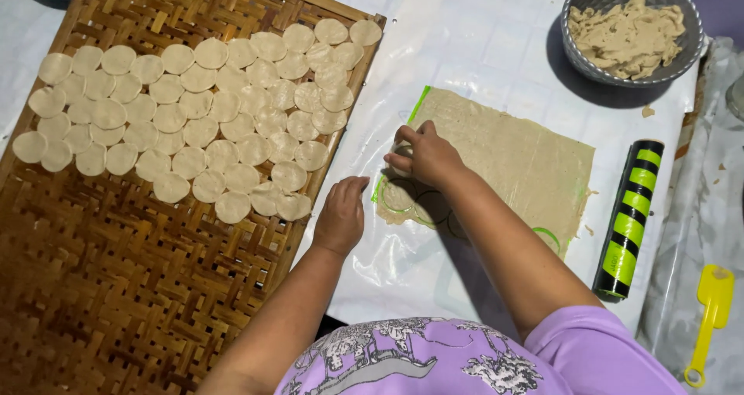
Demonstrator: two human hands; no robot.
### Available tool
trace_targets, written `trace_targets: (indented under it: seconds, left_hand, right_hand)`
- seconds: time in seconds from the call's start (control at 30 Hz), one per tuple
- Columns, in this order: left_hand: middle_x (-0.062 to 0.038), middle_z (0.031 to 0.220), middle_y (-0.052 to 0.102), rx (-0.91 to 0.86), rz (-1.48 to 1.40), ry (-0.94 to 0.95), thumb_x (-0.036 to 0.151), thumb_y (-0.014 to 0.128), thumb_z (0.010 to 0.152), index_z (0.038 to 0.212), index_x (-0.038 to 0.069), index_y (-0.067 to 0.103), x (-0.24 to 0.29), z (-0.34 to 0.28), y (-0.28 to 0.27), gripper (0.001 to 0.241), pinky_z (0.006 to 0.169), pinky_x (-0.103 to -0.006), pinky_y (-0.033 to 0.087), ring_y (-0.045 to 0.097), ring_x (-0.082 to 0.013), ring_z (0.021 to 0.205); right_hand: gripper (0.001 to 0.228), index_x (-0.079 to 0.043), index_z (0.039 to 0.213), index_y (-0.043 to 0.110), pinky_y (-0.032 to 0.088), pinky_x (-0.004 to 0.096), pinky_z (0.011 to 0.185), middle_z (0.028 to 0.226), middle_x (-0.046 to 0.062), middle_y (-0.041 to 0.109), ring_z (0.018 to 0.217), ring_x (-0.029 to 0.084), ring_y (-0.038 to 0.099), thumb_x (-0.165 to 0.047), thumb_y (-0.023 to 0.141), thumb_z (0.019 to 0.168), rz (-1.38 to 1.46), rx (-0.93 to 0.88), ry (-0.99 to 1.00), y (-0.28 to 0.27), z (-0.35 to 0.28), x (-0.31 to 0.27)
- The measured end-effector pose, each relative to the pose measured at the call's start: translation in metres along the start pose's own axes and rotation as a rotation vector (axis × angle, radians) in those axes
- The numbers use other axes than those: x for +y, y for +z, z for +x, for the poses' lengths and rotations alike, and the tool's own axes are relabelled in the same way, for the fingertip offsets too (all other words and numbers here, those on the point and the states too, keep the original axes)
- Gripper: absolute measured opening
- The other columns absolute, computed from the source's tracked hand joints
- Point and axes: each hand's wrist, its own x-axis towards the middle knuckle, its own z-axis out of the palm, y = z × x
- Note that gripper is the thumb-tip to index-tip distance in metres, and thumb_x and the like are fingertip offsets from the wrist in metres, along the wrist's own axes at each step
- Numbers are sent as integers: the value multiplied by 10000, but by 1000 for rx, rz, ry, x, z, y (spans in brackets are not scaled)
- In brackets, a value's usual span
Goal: Flattening dough and cutting it into circular shapes for food preparation.
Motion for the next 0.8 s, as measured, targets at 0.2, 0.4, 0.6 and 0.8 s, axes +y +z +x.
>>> trace_targets:
  seconds: [0.2,0.4,0.6,0.8]
  left_hand:
    - [-164,1222,634,-17,-9,12,-49,569,931,1275,23,580,-3,2,2,351,991,-440,503,602,-354,1148]
    - [-178,1240,621,-31,0,-8,-52,563,933,1309,20,566,-2,0,1,382,989,-454,493,588,-373,1157]
    - [-178,1245,617,-29,-9,-15,-46,561,943,1315,24,560,0,2,1,378,1001,-452,492,585,-373,1177]
    - [-171,1247,620,-16,11,-19,-46,565,933,1311,29,560,0,2,0,385,1002,-450,492,587,-366,1181]
  right_hand:
    - [541,-231,1241,655,535,471,935,1236,181,554,1087,385,664,-591,718,842,210,66,3,-31,-16,33]
    - [486,-257,1204,668,540,469,917,1252,137,550,1076,367,664,-571,730,838,74,44,105,-33,-48,37]
    - [419,-285,1155,667,562,464,838,1221,102,544,973,351,695,-543,728,830,2,51,131,-20,-53,30]
    - [410,-279,1165,643,567,482,792,1238,109,524,940,366,696,-543,716,860,-83,22,111,-23,-48,35]
